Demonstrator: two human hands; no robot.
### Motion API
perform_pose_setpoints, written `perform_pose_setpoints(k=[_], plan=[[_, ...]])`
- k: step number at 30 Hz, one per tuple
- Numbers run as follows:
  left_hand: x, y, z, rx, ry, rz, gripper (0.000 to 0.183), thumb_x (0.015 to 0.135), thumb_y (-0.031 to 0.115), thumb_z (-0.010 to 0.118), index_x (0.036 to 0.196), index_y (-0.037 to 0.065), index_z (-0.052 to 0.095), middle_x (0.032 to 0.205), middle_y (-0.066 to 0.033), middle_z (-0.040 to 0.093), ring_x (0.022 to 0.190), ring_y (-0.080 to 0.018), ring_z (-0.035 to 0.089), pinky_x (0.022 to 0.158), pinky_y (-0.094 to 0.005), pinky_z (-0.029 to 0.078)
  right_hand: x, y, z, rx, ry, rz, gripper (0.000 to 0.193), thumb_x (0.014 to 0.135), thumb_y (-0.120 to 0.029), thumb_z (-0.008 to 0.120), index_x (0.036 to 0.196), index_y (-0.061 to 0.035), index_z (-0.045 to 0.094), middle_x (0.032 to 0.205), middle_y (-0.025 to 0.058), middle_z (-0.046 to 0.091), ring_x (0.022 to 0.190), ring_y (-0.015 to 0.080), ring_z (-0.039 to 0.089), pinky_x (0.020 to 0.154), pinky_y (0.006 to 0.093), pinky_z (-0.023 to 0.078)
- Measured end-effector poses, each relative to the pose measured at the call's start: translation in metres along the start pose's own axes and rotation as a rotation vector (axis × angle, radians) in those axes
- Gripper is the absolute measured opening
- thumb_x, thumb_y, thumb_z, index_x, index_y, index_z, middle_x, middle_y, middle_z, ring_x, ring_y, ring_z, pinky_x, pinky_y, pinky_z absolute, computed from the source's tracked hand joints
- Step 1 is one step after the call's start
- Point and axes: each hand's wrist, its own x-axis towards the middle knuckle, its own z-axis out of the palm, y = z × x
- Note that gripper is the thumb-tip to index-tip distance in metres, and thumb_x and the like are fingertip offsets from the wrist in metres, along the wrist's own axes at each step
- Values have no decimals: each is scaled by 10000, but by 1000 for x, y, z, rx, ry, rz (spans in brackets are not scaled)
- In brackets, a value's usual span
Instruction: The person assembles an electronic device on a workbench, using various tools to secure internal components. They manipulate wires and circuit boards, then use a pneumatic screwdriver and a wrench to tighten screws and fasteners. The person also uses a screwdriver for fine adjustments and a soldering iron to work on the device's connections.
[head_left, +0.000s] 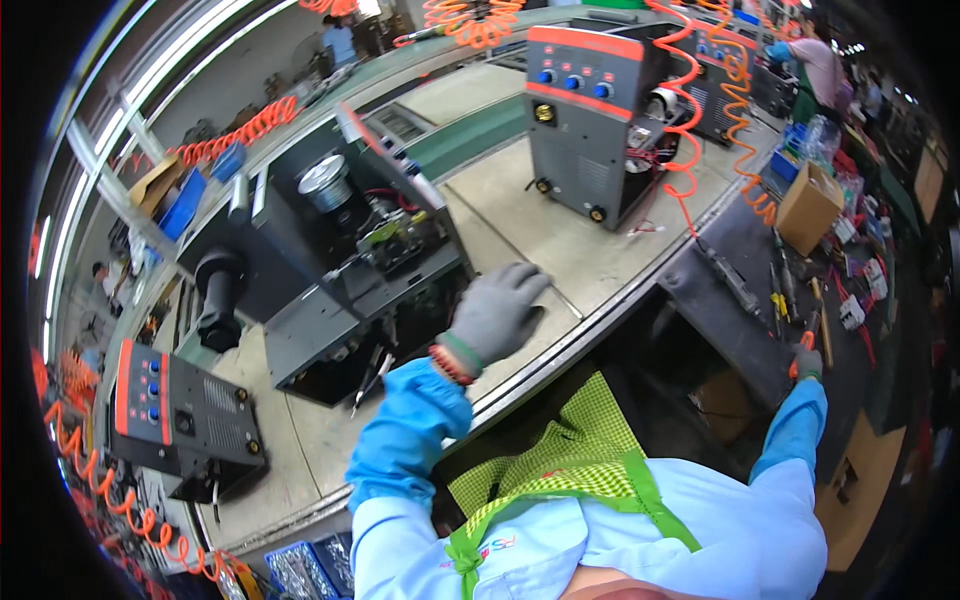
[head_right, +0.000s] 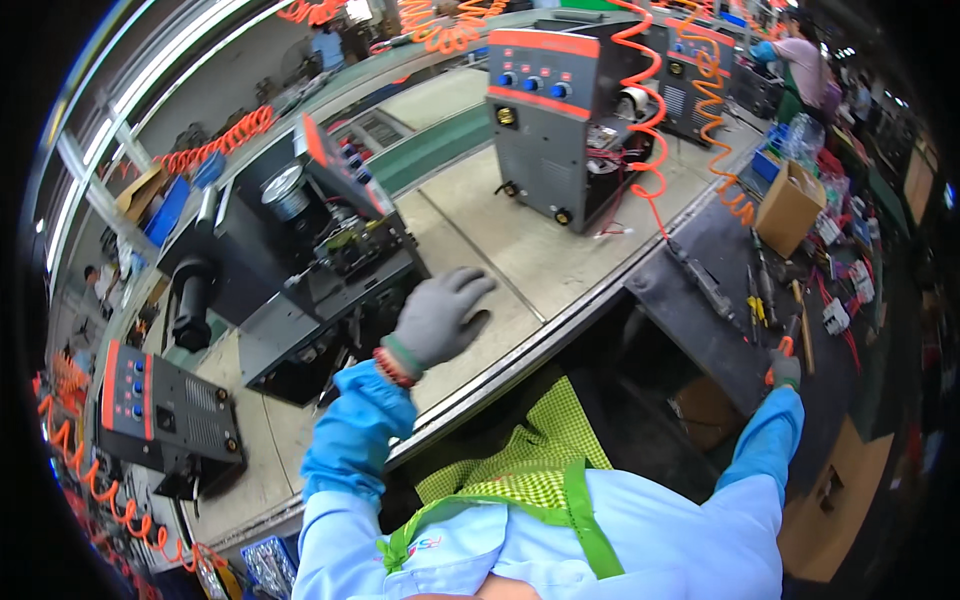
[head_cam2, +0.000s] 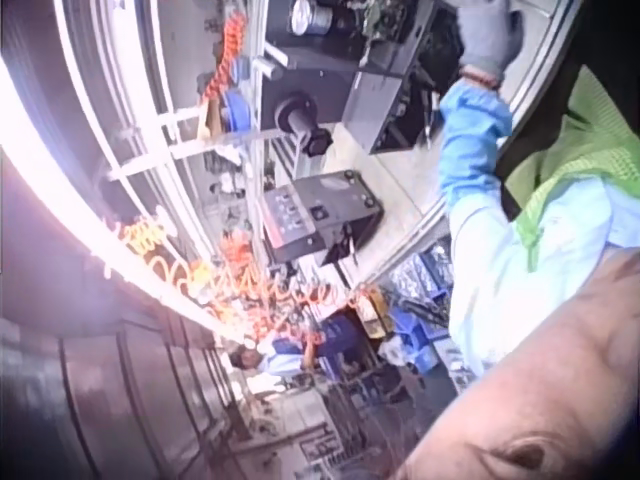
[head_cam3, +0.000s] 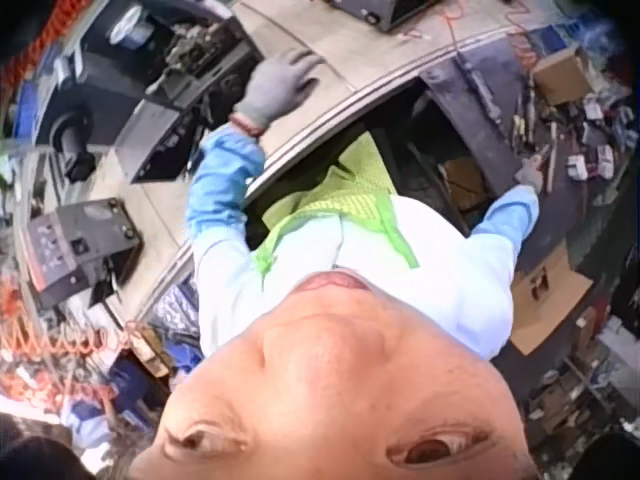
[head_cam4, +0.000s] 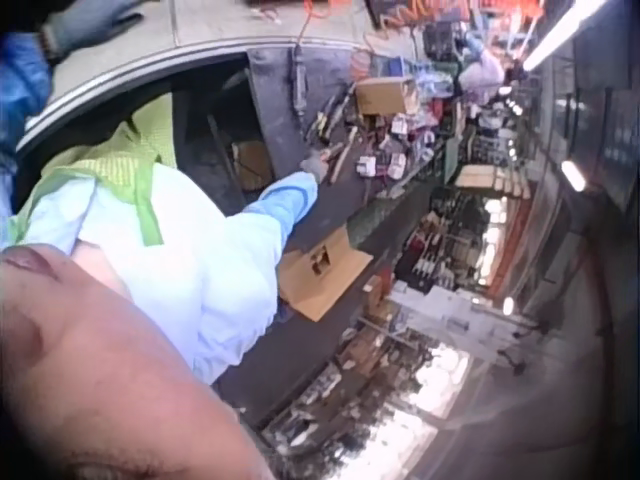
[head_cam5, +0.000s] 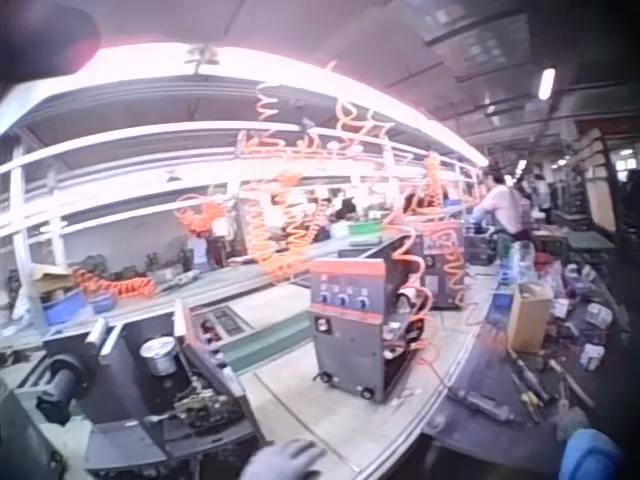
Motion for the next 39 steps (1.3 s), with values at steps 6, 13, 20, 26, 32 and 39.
perform_pose_setpoints(k=[6, 13, 20, 26, 32, 39], plan=[[-46, -18, 4, -139, -102, -143, 349, 847, 270, 623, 1156, 113, 589, 1182, -118, 583, 1043, -326, 581, 866, -416, 491, -168, -123, -30, 1289, -400, -175, 484, 840, -347, 653, 1212, -64, 527, 970, 83, 601, 860, 198, 594, 722, 326, 499], [-44, -9, 5, -619, 4, -278, 392, 902, 268, 601, 1222, 47, 551, 1147, -132, 604, 965, -247, 629, 831, -360, 514, -344, -284, -13, 1416, -1203, -576, 644, 783, -503, 656, 1218, -54, 505, 920, 98, 605, 762, 214, 588, 638, 340, 491], [-34, -6, 7, -1525, 314, -610, 730, 970, 593, 314, 1417, 16, 340, 1108, -109, 632, 660, -95, 576, 537, -209, 442, -474, -315, 45, 1130, -2157, -39, 835, 769, -581, 674, 1313, -1, 419, 914, 116, 579, 657, 200, 595, 576, 293, 491], [-39, -23, 4, -1278, 514, -706, 579, 965, 458, 468, 1323, 3, 443, 893, -68, 621, 699, -81, 551, 610, -225, 468, -506, -337, 66, 1044, -2367, 198, 774, 883, -503, 592, 1397, 2, 309, 1170, 183, 586, 712, 200, 619, 593, 317, 513], [-33, -43, -2, -1276, 534, -773, 501, 961, 408, 474, 1257, 5, 500, 879, -71, 615, 698, -97, 546, 644, -244, 478, -515, -361, 84, 1045, -2393, 279, 829, 862, -509, 625, 1411, 10, 281, 1043, 139, 586, 707, 173, 602, 573, 324, 501], [-29, -54, 2, -1324, 544, -797, 438, 948, 402, 483, 1153, 18, 532, 853, -55, 607, 696, -103, 558, 660, -251, 483, -512, -370, 93, 1047, -2431, 308, 821, 875, -501, 612, 1411, 20, 273, 1038, 144, 577, 695, 177, 600, 578, 324, 503]])
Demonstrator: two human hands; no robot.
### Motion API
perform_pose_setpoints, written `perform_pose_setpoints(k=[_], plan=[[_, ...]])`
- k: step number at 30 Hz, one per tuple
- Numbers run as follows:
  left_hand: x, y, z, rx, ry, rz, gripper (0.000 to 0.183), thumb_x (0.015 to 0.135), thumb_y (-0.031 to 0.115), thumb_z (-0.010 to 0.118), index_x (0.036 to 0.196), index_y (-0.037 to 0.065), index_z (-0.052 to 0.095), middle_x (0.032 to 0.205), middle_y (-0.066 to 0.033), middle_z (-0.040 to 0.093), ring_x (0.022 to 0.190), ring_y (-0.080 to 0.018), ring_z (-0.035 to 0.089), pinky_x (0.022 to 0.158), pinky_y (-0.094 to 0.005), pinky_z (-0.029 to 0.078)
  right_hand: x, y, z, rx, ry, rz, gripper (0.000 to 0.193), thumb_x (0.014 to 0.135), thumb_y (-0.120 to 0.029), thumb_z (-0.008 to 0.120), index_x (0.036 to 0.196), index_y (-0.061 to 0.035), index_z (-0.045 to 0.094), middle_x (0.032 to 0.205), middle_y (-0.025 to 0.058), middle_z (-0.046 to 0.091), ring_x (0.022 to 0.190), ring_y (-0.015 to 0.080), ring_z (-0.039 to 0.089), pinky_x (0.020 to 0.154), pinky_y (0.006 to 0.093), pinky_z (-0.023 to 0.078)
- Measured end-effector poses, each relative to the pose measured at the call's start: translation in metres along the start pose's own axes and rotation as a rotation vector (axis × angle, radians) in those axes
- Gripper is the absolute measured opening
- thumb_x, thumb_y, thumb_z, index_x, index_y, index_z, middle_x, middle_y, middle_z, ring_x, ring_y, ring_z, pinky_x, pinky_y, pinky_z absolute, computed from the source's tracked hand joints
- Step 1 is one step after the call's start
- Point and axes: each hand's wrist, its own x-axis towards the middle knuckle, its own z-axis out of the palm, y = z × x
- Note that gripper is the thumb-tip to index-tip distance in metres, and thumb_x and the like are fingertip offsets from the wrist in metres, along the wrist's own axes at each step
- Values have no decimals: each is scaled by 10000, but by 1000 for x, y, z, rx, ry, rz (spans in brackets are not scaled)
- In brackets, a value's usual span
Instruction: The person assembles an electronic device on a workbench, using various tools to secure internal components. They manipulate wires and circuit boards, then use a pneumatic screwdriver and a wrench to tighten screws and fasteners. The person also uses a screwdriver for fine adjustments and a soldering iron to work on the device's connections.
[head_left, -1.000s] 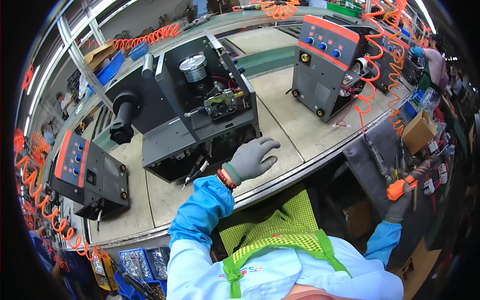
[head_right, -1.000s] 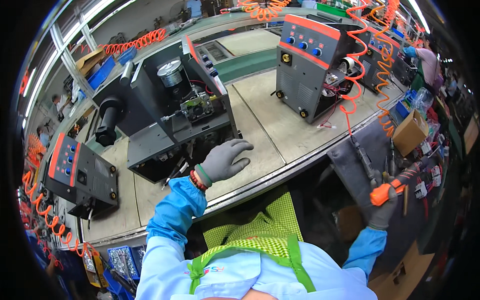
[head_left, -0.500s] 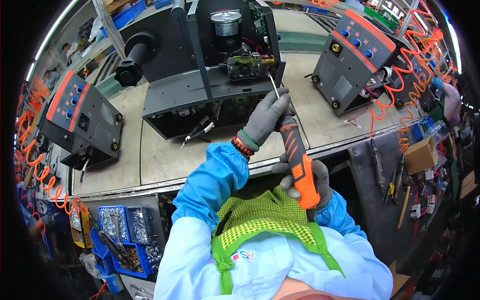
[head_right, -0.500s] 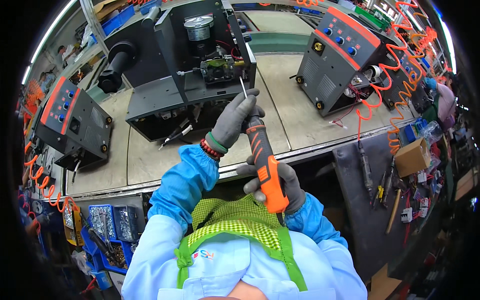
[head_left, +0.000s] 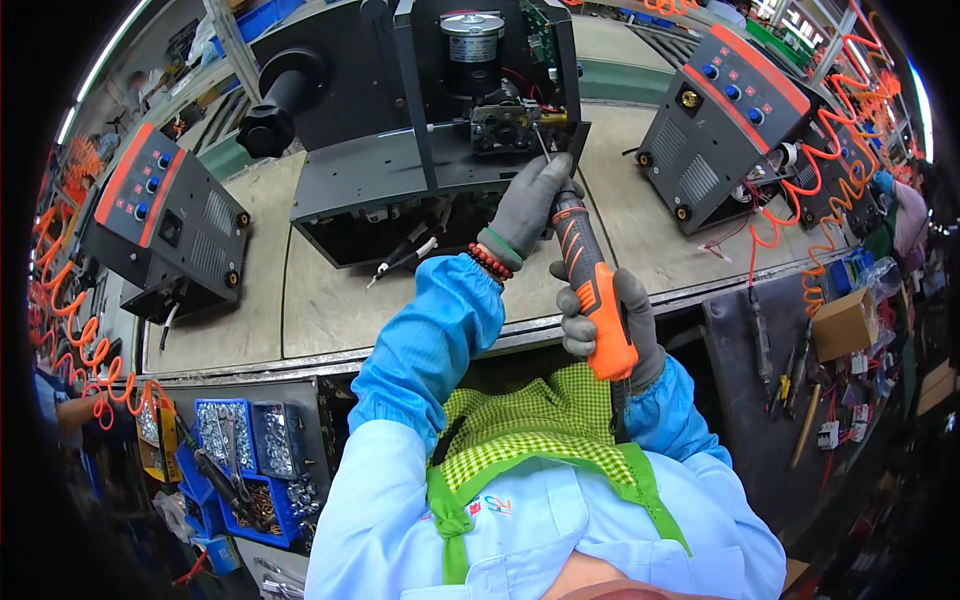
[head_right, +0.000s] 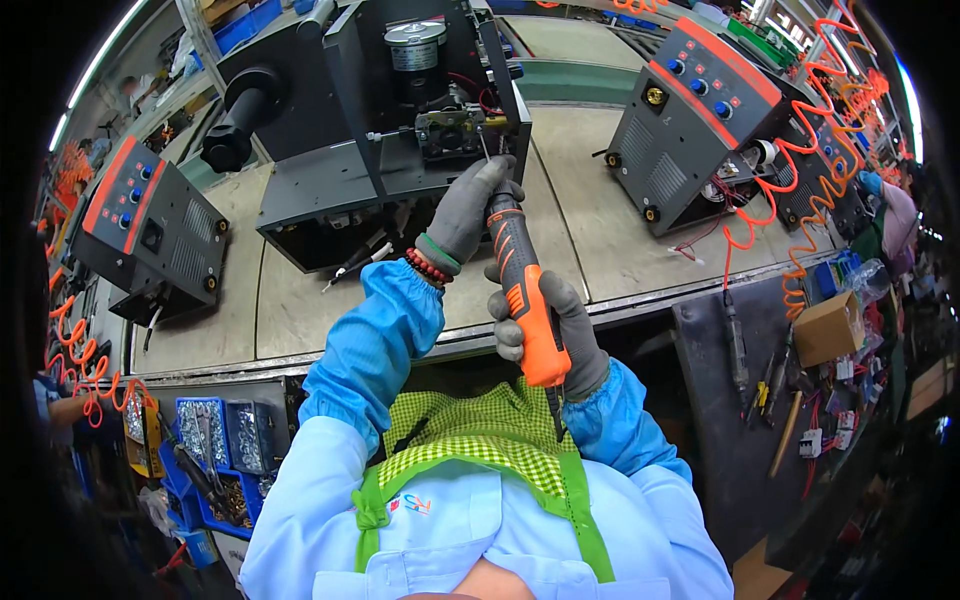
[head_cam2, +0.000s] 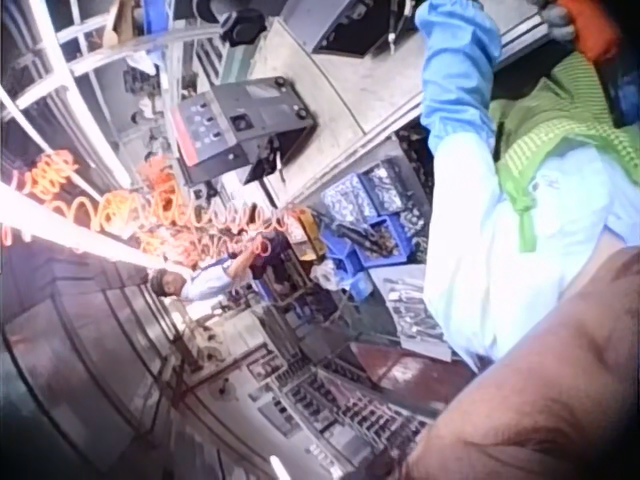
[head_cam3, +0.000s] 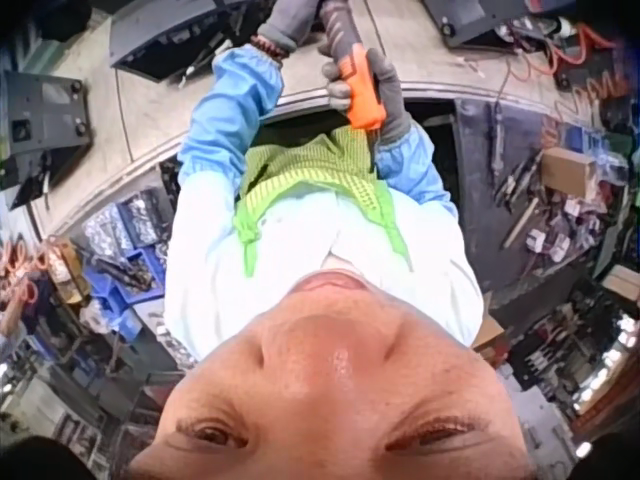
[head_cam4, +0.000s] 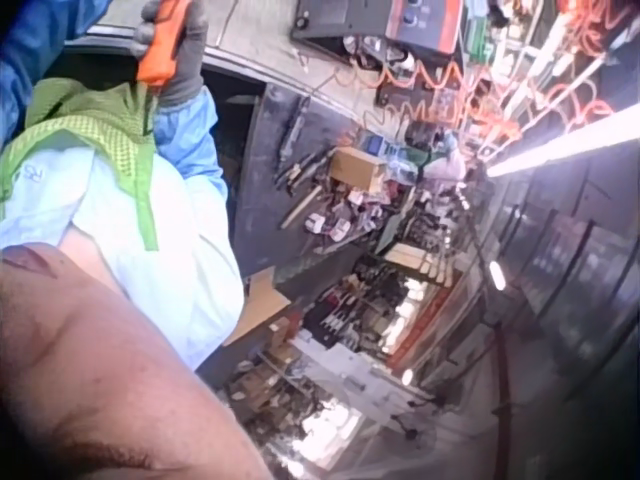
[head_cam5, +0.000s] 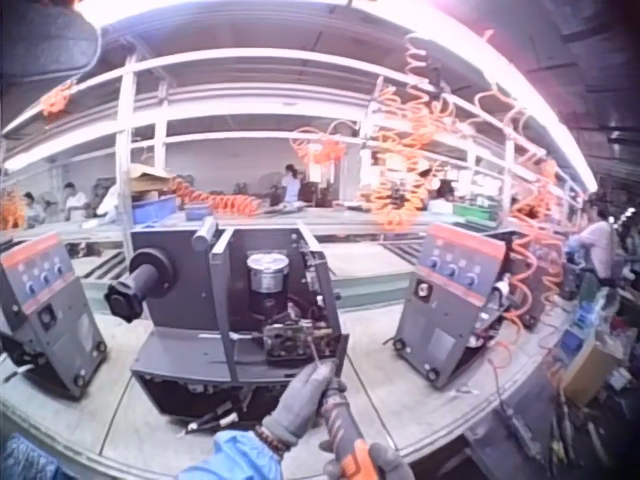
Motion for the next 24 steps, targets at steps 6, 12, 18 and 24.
perform_pose_setpoints(k=[6, 12, 18, 24], plan=[[0, 3, 3, 19, 6, 45, 376, 956, 375, 485, 1084, 26, 546, 838, -40, 601, 700, -100, 561, 664, -252, 486, -2, -6, 9, 88, -23, 32, 739, 899, -486, 581, 1381, 9, 318, 1022, 141, 587, 699, 177, 592, 583, 320, 502], [8, 6, 2, -10, 9, 22, 372, 972, 375, 485, 1066, 23, 563, 809, -23, 586, 698, -95, 554, 659, -249, 485, 2, -16, 37, 273, -70, 34, 789, 917, -507, 541, 1403, 47, 261, 1044, 161, 560, 715, 187, 588, 596, 335, 497], [6, 7, 0, -251, -1, -21, 422, 970, 378, 495, 1158, 4, 552, 779, -36, 596, 640, -108, 564, 611, -252, 496, 15, -3, 46, 125, 1, 14, 772, 934, -478, 525, 1449, 10, 219, 1055, 136, 538, 735, 176, 558, 608, 334, 466], [11, 2, -6, -233, 14, 18, 429, 964, 361, 511, 1189, -3, 534, 792, -67, 626, 621, -124, 585, 570, -268, 506, 19, 4, 46, 86, -12, -18, 761, 922, -497, 539, 1448, -31, 246, 1053, 125, 536, 725, 181, 567, 611, 338, 482]])
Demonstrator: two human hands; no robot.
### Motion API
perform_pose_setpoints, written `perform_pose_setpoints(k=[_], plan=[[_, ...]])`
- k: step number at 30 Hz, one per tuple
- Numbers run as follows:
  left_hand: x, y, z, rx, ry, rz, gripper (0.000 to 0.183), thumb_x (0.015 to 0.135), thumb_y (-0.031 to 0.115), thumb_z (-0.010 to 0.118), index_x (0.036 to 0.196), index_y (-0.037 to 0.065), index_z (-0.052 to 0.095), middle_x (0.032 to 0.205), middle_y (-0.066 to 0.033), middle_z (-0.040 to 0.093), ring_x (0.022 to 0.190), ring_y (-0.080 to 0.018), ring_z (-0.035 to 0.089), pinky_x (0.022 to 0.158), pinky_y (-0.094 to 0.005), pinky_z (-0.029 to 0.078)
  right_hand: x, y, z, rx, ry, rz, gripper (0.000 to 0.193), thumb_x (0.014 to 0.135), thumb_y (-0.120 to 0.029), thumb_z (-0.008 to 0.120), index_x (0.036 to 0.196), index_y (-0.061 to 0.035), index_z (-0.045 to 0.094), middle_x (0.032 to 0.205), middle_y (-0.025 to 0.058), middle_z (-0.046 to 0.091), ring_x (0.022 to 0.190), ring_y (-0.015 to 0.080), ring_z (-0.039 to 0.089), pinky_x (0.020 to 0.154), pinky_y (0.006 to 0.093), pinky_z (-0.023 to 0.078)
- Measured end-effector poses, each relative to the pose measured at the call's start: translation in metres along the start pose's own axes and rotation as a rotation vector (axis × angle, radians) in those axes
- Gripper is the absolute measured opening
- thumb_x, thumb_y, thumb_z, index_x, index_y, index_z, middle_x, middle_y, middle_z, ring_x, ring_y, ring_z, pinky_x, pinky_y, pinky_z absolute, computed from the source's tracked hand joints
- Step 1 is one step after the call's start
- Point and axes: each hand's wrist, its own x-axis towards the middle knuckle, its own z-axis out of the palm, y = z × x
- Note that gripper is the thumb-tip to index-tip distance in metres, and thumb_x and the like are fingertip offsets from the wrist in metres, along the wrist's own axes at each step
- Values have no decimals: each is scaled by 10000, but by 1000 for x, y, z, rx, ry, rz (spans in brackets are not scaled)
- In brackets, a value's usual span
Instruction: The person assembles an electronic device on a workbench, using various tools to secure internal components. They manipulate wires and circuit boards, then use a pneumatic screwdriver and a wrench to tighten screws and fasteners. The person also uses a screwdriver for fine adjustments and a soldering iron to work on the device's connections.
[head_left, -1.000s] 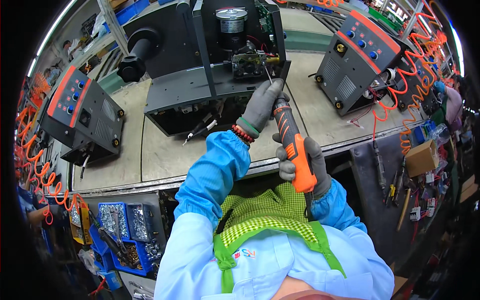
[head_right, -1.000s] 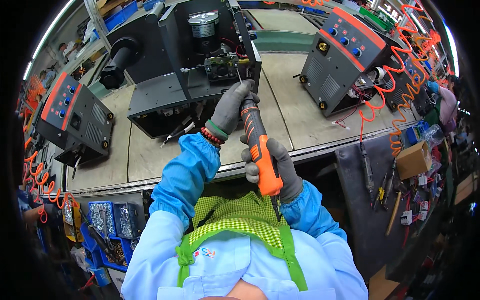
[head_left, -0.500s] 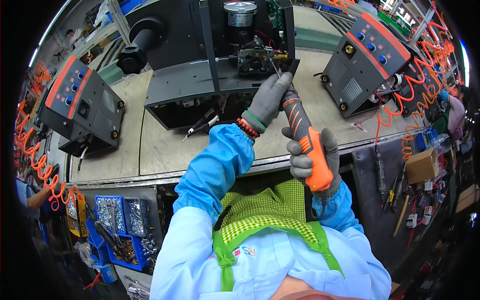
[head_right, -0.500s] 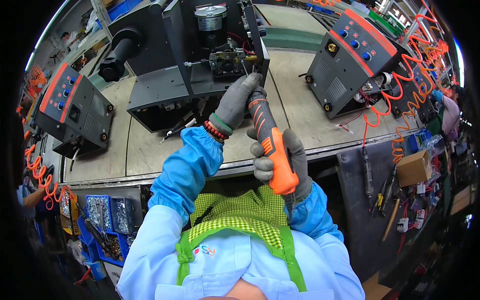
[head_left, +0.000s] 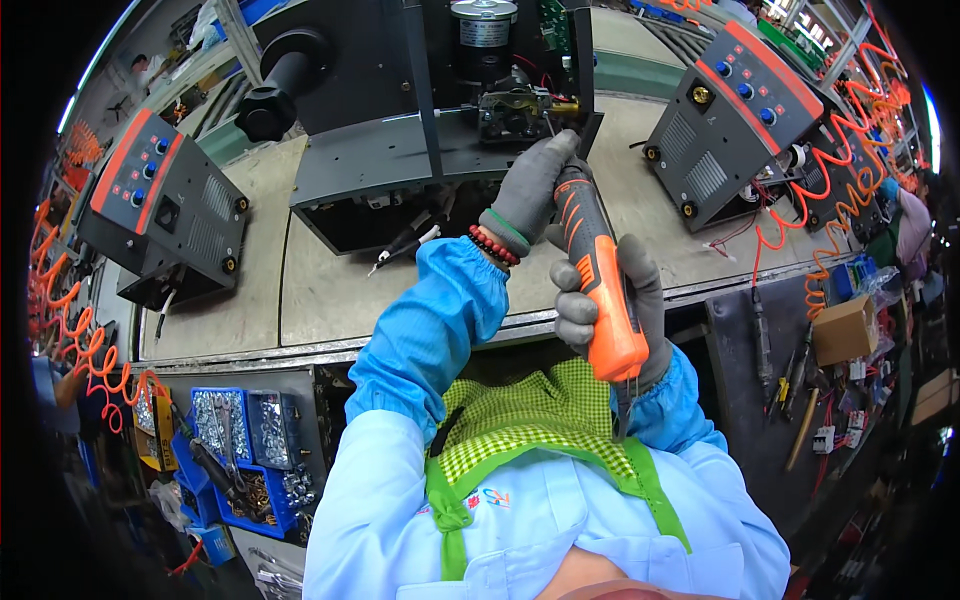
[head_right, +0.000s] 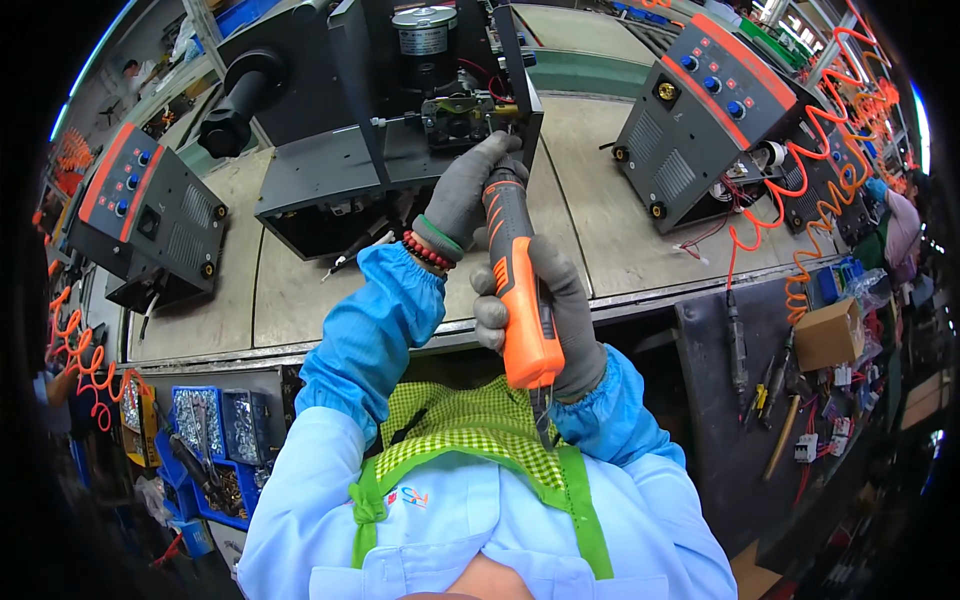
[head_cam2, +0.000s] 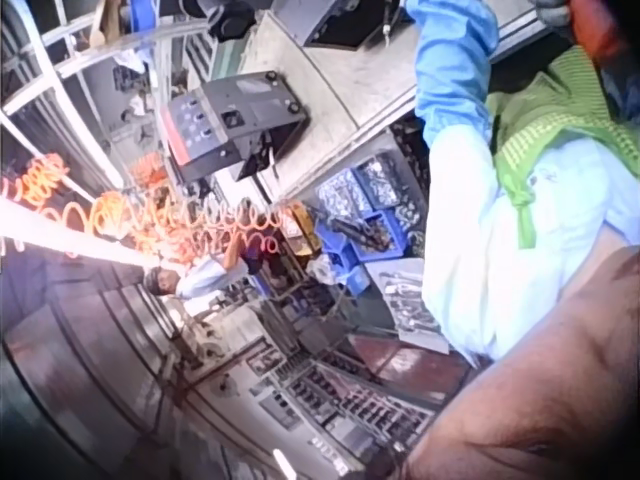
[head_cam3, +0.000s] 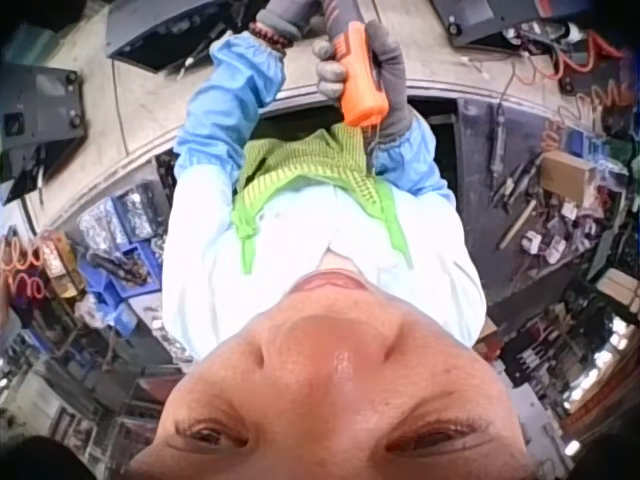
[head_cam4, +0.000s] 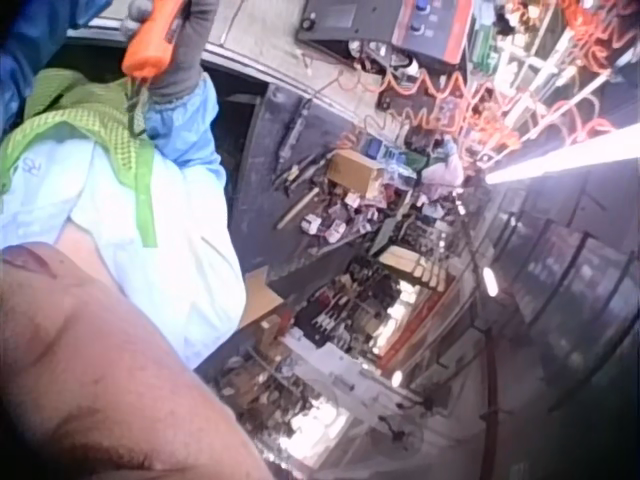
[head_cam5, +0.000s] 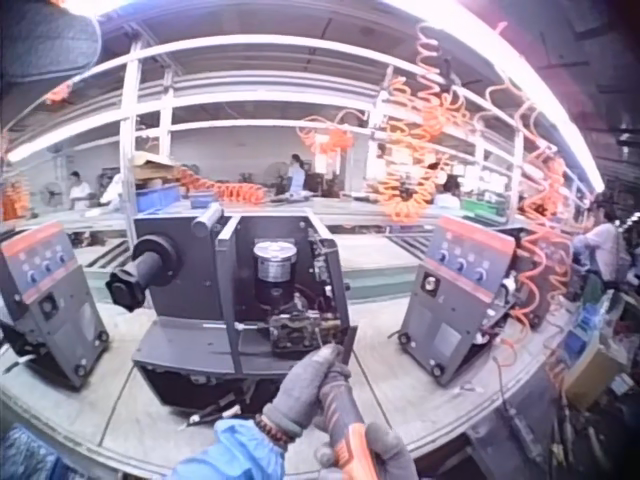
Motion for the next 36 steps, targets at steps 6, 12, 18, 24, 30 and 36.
perform_pose_setpoints(k=[6, 12, 18, 24, 30, 36], plan=[[-27, 2, -9, 18, 68, 105, 366, 953, 336, 526, 1160, 35, 557, 793, -69, 624, 617, -127, 583, 562, -274, 510, -7, 12, 6, -143, 85, 67, 698, 883, -495, 602, 1385, -87, 338, 961, 98, 572, 686, 173, 603, 576, 326, 535], [-39, 13, -27, 11, 162, 66, 367, 965, 359, 505, 1175, 61, 554, 803, -64, 620, 634, -123, 585, 556, -280, 517, 9, 18, -3, -150, 82, 122, 680, 881, -488, 608, 1366, -84, 355, 947, 105, 570, 675, 175, 608, 559, 320, 542], [-36, 18, -29, 45, 145, 137, 367, 975, 373, 483, 1134, 50, 553, 805, -63, 623, 625, -115, 574, 591, -264, 513, 16, 19, -7, -139, 89, 110, 629, 888, -486, 601, 1333, -93, 393, 936, 112, 579, 664, 188, 620, 556, 330, 549], [-34, 22, -27, -48, 147, 61, 430, 965, 438, 479, 1038, 32, 599, 775, -52, 617, 620, -112, 570, 580, -266, 504, 21, 23, 4, -83, 90, 89, 615, 895, -478, 595, 1322, -82, 399, 937, 116, 598, 662, 190, 620, 548, 331, 549], [-3, 5, -52, -229, 523, 138, 493, 936, 549, 473, 862, 79, 602, 655, -6, 552, 560, -111, 511, 524, -263, 443, 26, 30, 11, -88, 86, 71, 629, 893, -485, 597, 1324, -73, 398, 927, 110, 599, 659, 183, 617, 546, 331, 544], [16, 27, -43, -468, 549, 176, 437, 950, 517, 491, 728, 143, 529, 531, 48, 385, 476, -106, 366, 463, -259, 317, 24, 29, 7, -90, 84, 83, 657, 888, -481, 606, 1346, -71, 373, 931, 107, 586, 659, 180, 616, 553, 335, 546]])
